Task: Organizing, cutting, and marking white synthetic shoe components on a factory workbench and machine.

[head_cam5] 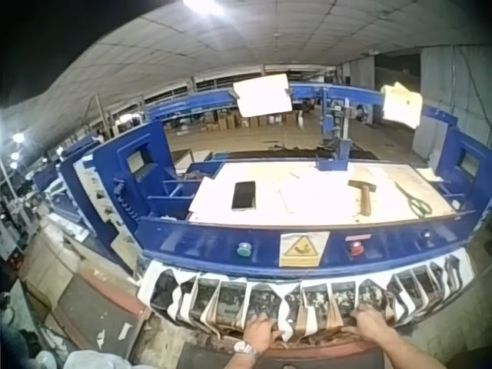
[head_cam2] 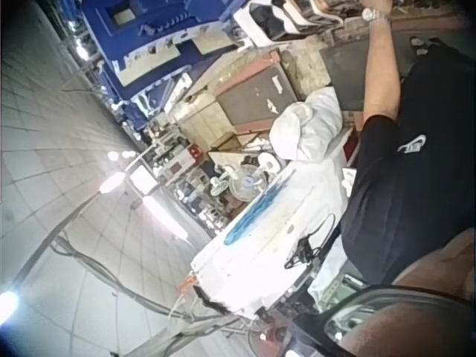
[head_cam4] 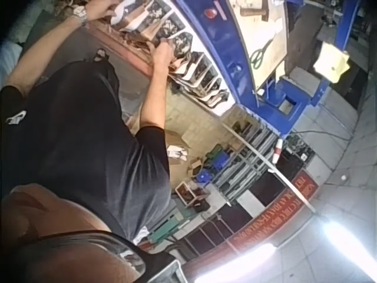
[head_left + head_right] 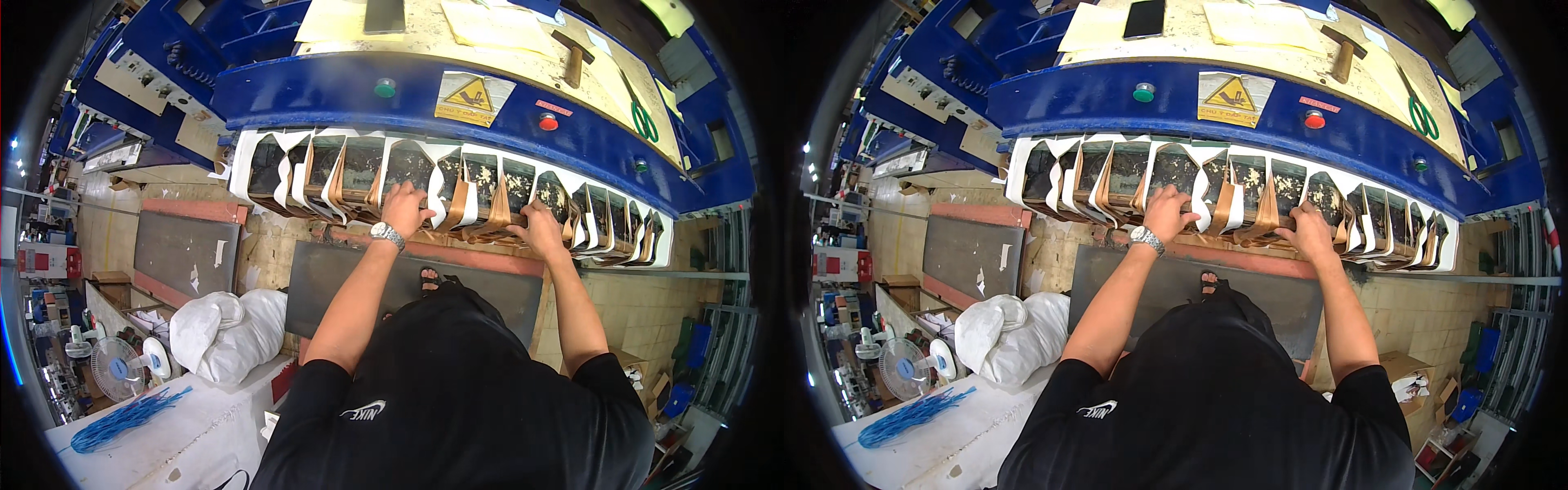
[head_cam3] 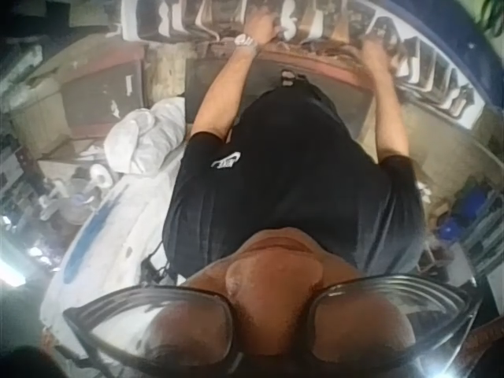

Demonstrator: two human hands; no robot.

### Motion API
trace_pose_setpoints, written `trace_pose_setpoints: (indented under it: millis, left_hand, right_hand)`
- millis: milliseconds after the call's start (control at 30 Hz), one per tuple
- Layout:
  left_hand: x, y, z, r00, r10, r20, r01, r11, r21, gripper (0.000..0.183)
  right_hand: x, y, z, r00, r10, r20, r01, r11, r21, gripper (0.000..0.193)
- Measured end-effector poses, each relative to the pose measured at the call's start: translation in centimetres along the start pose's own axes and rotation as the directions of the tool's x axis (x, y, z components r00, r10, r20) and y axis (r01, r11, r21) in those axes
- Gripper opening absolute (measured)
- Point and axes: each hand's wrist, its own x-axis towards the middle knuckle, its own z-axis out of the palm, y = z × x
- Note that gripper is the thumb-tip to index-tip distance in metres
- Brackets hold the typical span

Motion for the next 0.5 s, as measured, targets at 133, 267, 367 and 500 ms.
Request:
trace_pose_setpoints:
  millis: [133, 267, 367, 500]
  left_hand:
    - [0.0, 0.2, 0.0, 0.999, 0.028, -0.033, -0.028, 1.000, 0.000, 0.045]
    - [0.0, 0.5, -0.2, 0.998, 0.054, -0.038, -0.052, 0.998, 0.032, 0.050]
    - [0.0, 0.7, -0.3, 0.998, 0.028, -0.051, -0.026, 0.999, 0.037, 0.046]
    - [-0.2, 1.1, 0.1, 0.999, -0.002, -0.043, 0.004, 0.999, 0.040, 0.042]
  right_hand:
    - [0.0, -0.1, 0.1, 1.000, 0.008, 0.009, -0.008, 1.000, 0.008, 0.046]
    - [0.0, -0.4, 0.3, 1.000, 0.019, -0.001, -0.019, 1.000, -0.025, 0.044]
    - [-0.1, -0.5, 0.2, 1.000, -0.007, -0.013, 0.007, 0.999, -0.047, 0.047]
    - [1.3, -0.4, -1.7, 0.994, -0.035, 0.102, 0.040, 0.998, -0.048, 0.052]
